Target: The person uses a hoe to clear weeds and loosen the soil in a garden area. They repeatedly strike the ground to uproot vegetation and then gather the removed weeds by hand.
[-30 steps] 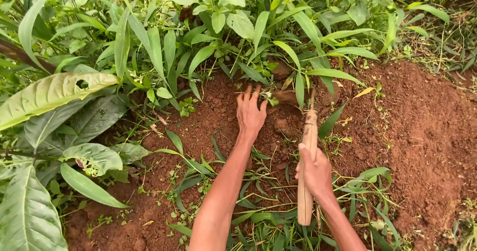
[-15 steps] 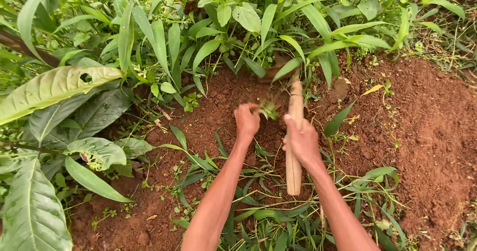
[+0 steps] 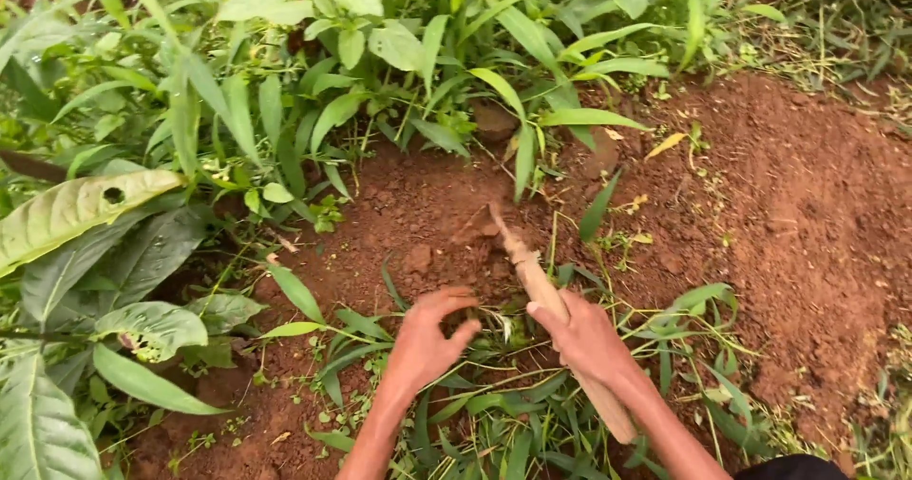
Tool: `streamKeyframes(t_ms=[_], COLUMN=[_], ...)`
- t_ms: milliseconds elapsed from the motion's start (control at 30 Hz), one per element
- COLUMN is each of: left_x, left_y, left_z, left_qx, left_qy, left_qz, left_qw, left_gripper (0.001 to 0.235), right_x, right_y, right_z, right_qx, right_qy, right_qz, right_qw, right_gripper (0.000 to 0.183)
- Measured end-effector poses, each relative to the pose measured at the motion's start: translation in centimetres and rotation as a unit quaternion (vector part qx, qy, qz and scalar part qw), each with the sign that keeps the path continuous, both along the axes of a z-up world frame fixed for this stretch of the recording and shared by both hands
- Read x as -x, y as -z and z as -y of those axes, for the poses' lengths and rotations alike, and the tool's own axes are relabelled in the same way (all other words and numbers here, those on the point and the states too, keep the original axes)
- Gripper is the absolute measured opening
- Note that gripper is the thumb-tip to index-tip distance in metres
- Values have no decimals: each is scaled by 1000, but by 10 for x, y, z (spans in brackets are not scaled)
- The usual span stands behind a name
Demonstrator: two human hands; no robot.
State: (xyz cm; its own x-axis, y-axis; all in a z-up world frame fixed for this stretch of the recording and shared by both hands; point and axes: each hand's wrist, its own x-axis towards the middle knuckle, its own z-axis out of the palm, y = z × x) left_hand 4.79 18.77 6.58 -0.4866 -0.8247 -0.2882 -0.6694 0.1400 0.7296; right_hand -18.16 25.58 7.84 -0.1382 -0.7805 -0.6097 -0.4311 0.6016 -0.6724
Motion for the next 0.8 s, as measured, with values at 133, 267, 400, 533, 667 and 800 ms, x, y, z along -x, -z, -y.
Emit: streamKeyframes(t_ms=[133, 267, 400, 533, 667, 800], left_x=[-16, -6, 5, 6, 27, 40], left_y=[35, 45, 31, 54, 22, 43], left_z=[-11, -21, -54, -108, -159, -217], left_qx=[259, 71, 23, 47, 21, -35], left_qy=[-110, -125, -119, -113, -93, -46], left_qz=[73, 229, 239, 315, 316, 319], left_qw=[957, 963, 963, 941, 944, 946], left_gripper=[43, 83, 63, 60, 71, 91], right_x=[1, -7, -9, 10, 26, 49], right_y=[16, 9, 12, 4, 10, 39], right_z=[-5, 9, -22, -82, -143, -201], right_qx=[71, -4, -52, -126, -157, -154], right_qy=[-50, -102, -17, 69, 41, 39], right_qz=[-31, 59, 143, 202, 74, -19], right_qw=[996, 993, 988, 969, 984, 987], right_gripper=[43, 32, 55, 61, 55, 55])
